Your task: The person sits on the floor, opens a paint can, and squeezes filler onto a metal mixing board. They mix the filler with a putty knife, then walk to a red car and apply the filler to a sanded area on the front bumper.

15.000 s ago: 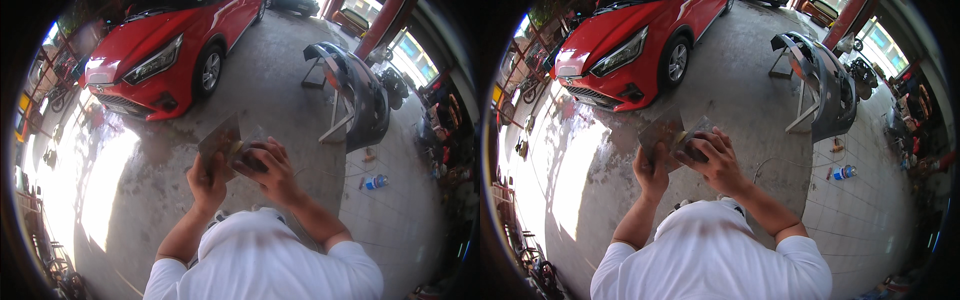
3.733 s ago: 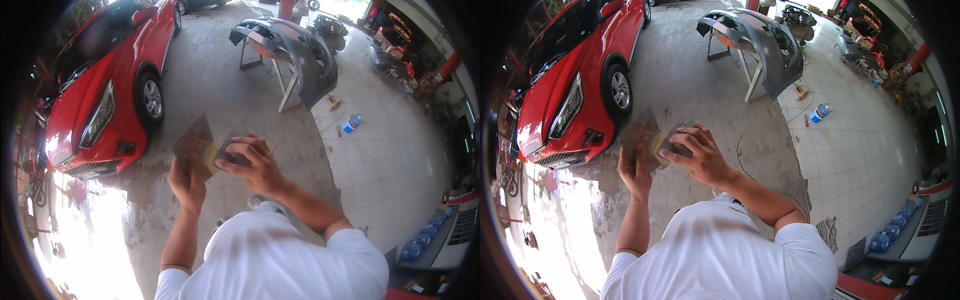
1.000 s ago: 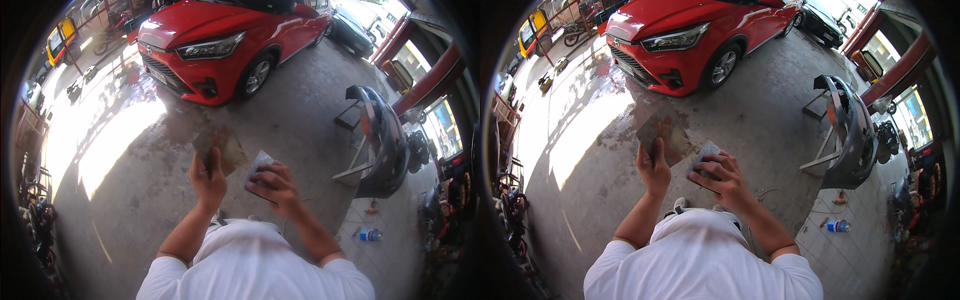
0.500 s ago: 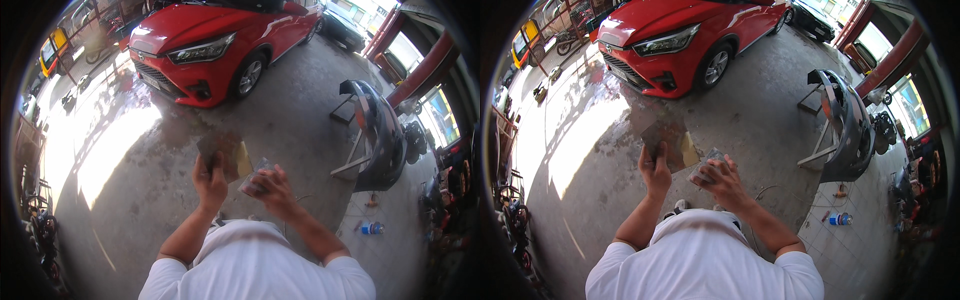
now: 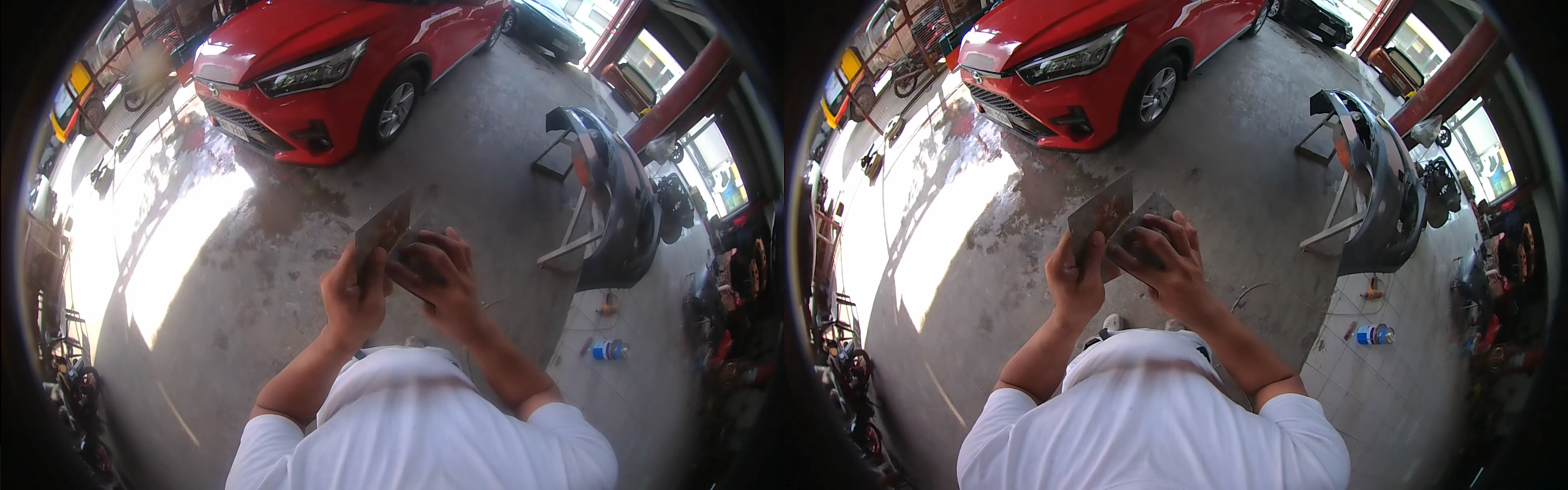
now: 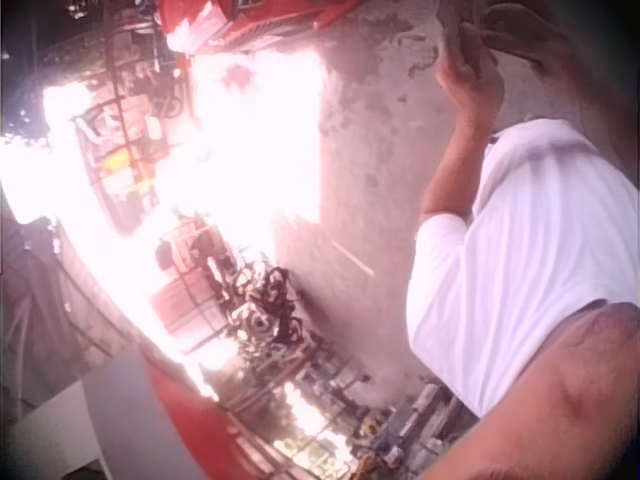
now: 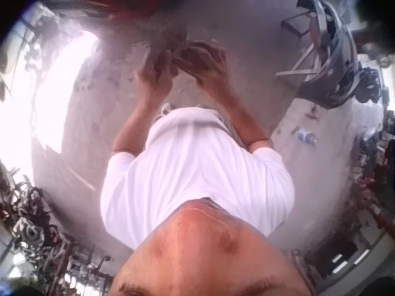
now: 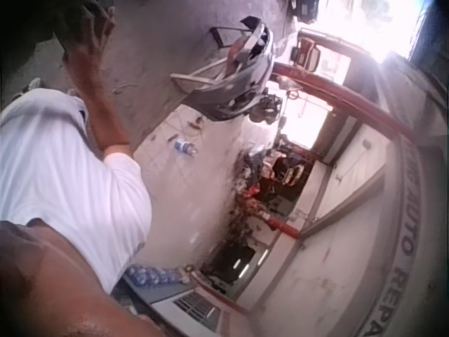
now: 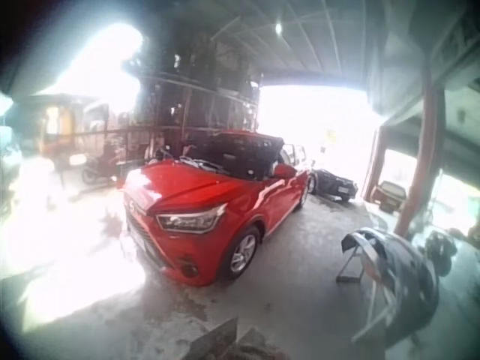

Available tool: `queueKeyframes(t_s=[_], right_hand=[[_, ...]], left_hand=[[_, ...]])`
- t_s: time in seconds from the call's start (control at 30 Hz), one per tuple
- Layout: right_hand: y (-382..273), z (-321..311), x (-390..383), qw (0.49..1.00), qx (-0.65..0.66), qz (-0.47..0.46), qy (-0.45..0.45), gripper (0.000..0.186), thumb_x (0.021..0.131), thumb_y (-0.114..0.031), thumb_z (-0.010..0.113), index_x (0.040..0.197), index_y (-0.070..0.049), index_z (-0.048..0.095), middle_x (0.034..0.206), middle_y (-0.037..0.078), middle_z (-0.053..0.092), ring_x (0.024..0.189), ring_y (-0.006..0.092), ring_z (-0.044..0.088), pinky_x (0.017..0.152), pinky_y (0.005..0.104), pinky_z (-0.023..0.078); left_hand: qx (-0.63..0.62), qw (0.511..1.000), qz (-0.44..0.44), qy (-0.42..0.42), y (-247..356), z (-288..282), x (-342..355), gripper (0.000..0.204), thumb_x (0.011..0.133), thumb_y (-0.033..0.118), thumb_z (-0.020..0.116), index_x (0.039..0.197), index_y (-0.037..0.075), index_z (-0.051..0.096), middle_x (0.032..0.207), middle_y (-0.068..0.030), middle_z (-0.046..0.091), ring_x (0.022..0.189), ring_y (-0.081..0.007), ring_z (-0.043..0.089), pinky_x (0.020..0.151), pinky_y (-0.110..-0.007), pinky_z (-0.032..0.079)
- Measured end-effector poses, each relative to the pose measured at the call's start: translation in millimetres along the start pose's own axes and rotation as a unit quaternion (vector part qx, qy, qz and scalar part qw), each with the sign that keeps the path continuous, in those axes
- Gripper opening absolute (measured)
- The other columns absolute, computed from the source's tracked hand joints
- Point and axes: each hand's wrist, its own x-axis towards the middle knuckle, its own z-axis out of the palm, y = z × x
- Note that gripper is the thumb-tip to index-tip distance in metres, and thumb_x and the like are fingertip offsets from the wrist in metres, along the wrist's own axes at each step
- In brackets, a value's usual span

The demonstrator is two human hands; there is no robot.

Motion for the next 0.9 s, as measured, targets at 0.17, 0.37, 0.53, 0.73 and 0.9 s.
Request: queueKeyframes(t_s=[0.17,0.37,0.53,0.73,0.9], right_hand=[[11,12,-23,0.997,0.025,-0.015,-0.071,0.055,0.073,-0.001,0.077,0.120,-0.031,0.077,0.126,0.006,0.062,0.129,0.0310,0.055,0.110,0.0588,0.041],[-11,3,2,0.964,0.261,-0.029,0.035,0.077,0.066,0.009,0.079,0.132,-0.030,0.066,0.140,0.012,0.050,0.135,0.0369,0.050,0.112,0.0559,0.044],[45,7,-19,0.986,0.111,0.070,-0.099,0.078,0.069,0.018,0.072,0.133,-0.024,0.063,0.142,0.015,0.048,0.135,0.0452,0.050,0.111,0.0532,0.047],[20,3,-23,0.926,0.363,0.100,0.027,0.077,0.073,0.022,0.060,0.140,-0.015,0.051,0.142,0.021,0.042,0.139,0.0465,0.046,0.111,0.0498,0.048],[10,24,-38,0.939,0.317,0.135,-0.021,0.071,0.077,0.019,0.057,0.140,-0.012,0.050,0.139,0.021,0.043,0.136,0.0449,0.048,0.111,0.0513,0.047]], left_hand=[[-0.065,0.996,0.016,0.067,-5,-17,16,0.018,0.106,0.007,0.059,0.120,-0.002,0.066,0.102,-0.0017,0.071,0.092,-0.0074,0.059,0.083,-0.025,0.047],[-0.422,0.861,-0.271,0.082,-8,1,19,0.027,0.104,0.012,0.062,0.129,0.000,0.061,0.116,-0.0077,0.070,0.102,-0.0167,0.066,0.091,-0.030,0.052],[-0.396,0.876,-0.266,0.071,-24,-6,11,0.031,0.104,0.016,0.064,0.131,0.001,0.060,0.119,-0.0094,0.069,0.104,-0.0205,0.067,0.093,-0.037,0.055],[-0.376,0.893,-0.235,0.072,-31,8,1,0.032,0.105,0.016,0.063,0.132,0.000,0.059,0.120,-0.0098,0.068,0.105,-0.0193,0.066,0.093,-0.035,0.055],[-0.358,0.903,-0.228,0.069,-38,9,-9,0.031,0.105,0.015,0.061,0.131,-0.002,0.059,0.124,-0.0109,0.068,0.107,-0.0177,0.065,0.096,-0.033,0.052]])
